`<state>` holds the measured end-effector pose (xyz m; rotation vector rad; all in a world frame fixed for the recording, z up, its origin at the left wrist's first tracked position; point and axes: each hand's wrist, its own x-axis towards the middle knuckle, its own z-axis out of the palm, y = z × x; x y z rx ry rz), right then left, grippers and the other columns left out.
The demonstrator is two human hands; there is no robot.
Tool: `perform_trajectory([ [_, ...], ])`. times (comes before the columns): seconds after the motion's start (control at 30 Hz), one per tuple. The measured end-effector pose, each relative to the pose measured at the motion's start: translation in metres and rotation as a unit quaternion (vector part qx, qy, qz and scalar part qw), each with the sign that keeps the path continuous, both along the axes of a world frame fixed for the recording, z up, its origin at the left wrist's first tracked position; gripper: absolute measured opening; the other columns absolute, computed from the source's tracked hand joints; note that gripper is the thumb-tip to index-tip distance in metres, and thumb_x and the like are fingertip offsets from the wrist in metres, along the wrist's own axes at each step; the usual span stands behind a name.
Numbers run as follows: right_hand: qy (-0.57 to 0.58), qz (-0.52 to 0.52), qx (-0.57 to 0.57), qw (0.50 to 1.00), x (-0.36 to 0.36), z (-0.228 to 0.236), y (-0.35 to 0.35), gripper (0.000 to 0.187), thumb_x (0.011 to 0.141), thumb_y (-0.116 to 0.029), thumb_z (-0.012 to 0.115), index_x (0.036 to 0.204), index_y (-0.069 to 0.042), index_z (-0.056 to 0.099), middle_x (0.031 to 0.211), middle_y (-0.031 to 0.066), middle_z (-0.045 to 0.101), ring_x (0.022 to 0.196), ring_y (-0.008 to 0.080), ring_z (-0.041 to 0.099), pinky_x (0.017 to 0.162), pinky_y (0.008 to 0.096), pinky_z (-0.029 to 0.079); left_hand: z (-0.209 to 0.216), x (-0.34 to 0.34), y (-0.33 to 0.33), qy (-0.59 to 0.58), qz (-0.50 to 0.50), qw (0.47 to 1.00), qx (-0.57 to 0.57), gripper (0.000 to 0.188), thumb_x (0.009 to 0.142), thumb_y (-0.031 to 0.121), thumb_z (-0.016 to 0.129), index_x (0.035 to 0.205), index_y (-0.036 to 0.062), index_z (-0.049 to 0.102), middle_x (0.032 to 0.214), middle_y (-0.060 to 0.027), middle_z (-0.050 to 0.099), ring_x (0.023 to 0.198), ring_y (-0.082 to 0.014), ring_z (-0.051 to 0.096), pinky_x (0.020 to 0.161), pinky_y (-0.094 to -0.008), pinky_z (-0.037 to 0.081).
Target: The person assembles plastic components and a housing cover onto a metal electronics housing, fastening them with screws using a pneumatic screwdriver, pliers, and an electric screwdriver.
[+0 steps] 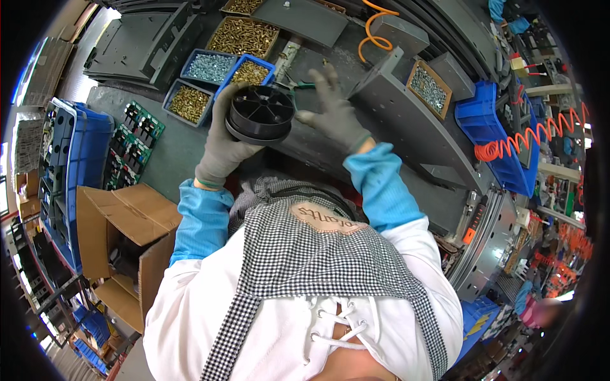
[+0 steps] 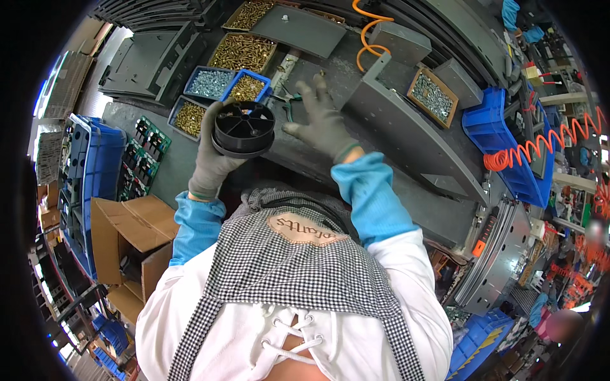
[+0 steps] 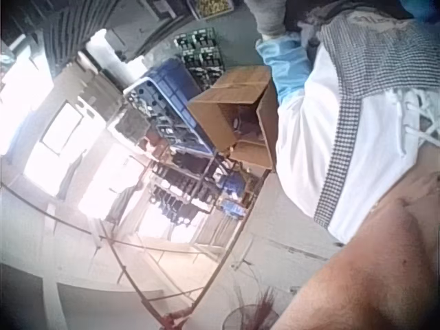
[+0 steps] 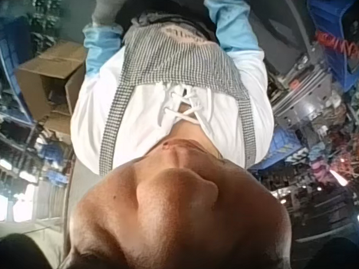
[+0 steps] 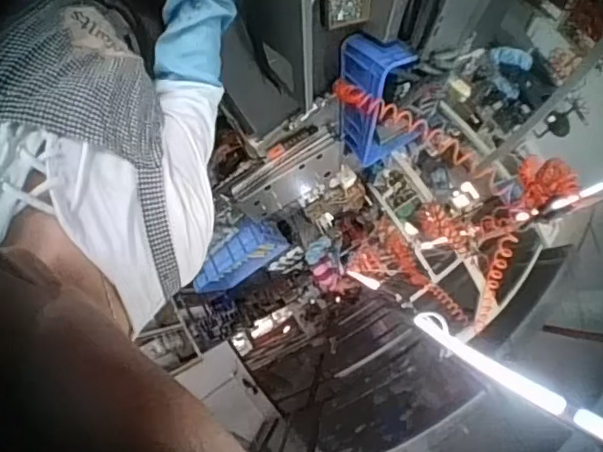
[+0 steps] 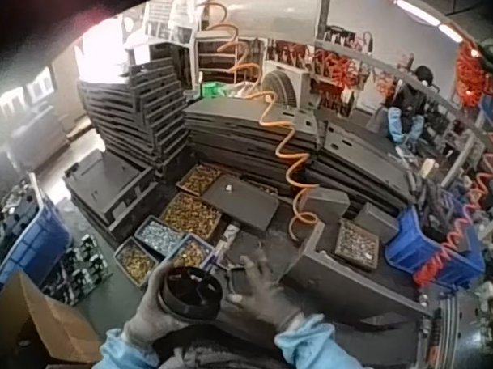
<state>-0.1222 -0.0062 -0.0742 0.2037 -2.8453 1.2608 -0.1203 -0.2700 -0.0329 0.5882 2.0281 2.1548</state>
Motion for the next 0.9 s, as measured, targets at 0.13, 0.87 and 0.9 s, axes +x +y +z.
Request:
perform_trajectory([
  [0.13,-0.093,-0.062,0.298,0.948,-0.023,-0.034,-0.040,0.088,0.088,-0.055,0.072,0.160,-0.019,0.035,0.165,0.0249,0.023,0.152,0.0483,0.023,0.123,0.0636,0.015,-0.001,-0.043,-0.010,0.053,-0.038,0.997,0.038,0.120,0.062,0.022,0.100,0.158,0.0055,0.030,0.153,-0.0137,0.046,0.140,-0.0266,0.048,0.119,-0.0406,0.040],
  [0.87,-0.067,-0.140,0.077,0.985,0.044,0.051,-0.007,0.058,0.084,-0.010,0.071,0.139,-0.003,0.053,0.113,0.0243,0.065,0.102,0.0401,0.067,0.088,0.0462,0.054,-0.013,-0.158,0.015,-0.051,-0.309,0.948,-0.055,0.119,0.059,0.018,0.101,0.157,0.0076,0.035,0.147,-0.0098,0.051,0.137,-0.0231,0.049,0.118,-0.0371,0.039],
  [0.9,-0.017,-0.156,0.079,0.984,0.045,0.055,-0.005,0.058,0.084,-0.009,0.071,0.139,-0.003,0.053,0.110,0.0238,0.065,0.100,0.0402,0.067,0.087,0.0464,0.054,-0.014,-0.158,0.016,-0.054,-0.314,0.946,-0.056,0.119,0.059,0.018,0.101,0.157,0.0076,0.035,0.147,-0.0098,0.051,0.137,-0.0231,0.049,0.118,-0.0371,0.039],
])
